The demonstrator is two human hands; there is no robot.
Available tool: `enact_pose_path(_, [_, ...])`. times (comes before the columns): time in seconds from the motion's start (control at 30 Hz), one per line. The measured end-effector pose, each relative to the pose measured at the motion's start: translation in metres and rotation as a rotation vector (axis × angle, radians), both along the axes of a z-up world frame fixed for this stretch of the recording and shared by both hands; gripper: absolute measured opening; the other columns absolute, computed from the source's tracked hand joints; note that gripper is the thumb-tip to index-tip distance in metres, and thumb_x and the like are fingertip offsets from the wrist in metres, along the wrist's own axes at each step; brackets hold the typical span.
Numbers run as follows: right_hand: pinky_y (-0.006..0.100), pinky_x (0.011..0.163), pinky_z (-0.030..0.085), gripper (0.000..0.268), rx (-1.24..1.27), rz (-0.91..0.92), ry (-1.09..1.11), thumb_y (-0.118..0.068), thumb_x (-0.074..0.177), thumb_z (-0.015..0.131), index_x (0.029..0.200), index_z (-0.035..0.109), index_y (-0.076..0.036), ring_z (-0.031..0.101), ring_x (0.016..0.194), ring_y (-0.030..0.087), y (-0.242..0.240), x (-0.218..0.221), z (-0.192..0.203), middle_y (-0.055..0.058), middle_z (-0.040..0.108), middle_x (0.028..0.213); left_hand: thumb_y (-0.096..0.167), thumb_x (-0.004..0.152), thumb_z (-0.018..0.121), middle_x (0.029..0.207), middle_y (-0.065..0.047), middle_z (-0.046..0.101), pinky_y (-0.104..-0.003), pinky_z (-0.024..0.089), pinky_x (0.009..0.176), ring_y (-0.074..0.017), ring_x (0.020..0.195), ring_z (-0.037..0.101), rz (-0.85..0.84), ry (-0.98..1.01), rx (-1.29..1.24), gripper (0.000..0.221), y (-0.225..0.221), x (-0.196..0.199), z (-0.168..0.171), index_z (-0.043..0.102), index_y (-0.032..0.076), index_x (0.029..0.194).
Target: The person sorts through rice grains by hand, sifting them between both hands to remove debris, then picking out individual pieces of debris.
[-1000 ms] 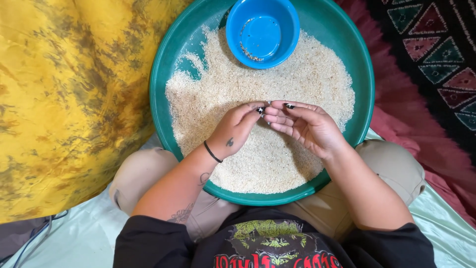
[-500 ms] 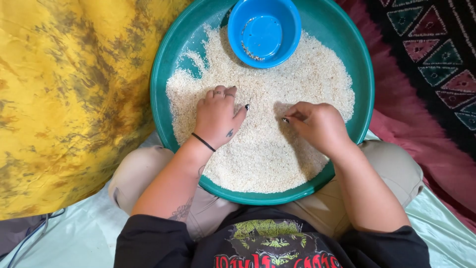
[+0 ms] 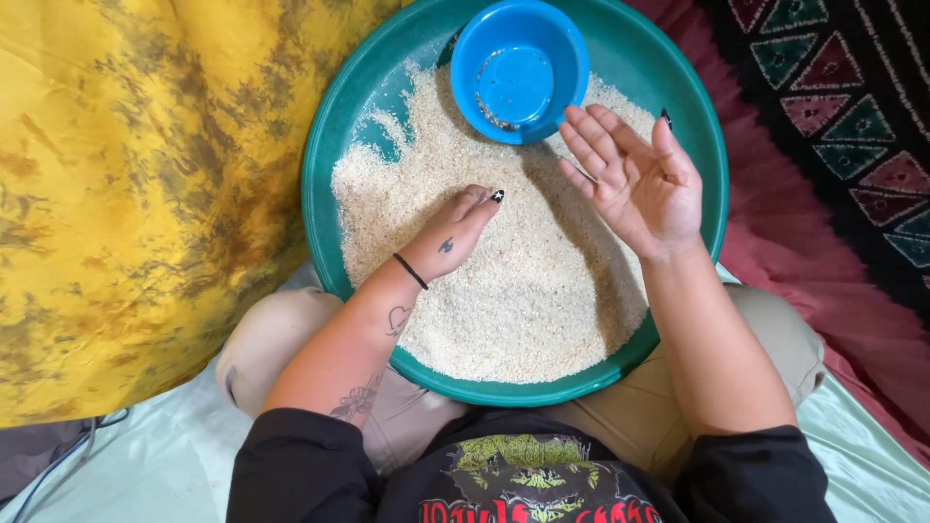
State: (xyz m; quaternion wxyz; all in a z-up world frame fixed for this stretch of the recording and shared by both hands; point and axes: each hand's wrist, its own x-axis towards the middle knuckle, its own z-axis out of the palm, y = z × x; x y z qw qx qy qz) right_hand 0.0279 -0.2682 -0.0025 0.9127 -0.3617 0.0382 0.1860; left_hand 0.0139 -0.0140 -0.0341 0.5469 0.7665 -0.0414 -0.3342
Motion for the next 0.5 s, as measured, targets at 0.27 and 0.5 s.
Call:
enact_pose_path(0.27, [0.032,0.086,0.059,0.035,-0.773,0.02,-0.202,-0.003,0.099,0.058,0.134,0.059,0.0,0.071,0.103,0.023,0.014,-0.027,0.009,0.014,0.07,0.117,0.053,0.098,0.047,0.152,-0.032,0.038,-0.054,0.02,0.124,-0.0444,0.149,0.028,0.195,0.257,-0.299,0.072,-0.005,-0.005,-0.021,0.045,-0.001,0.145])
enact_pose_path(0.5, [0.035,0.073,0.06,0.02,-1.307,0.242,-0.57,0.002,0.086,0.071,0.105,0.076,-0.003,0.074,0.088,0.027,0.04,-0.056,0.022,0.013,0.074,0.096,0.058,0.102,0.04,0.164,-0.035,0.001,-0.058,-0.005,0.124,-0.048,0.153,-0.005,0.205,0.54,-0.643,0.084,-0.01,-0.011,-0.049,0.023,-0.002,0.158])
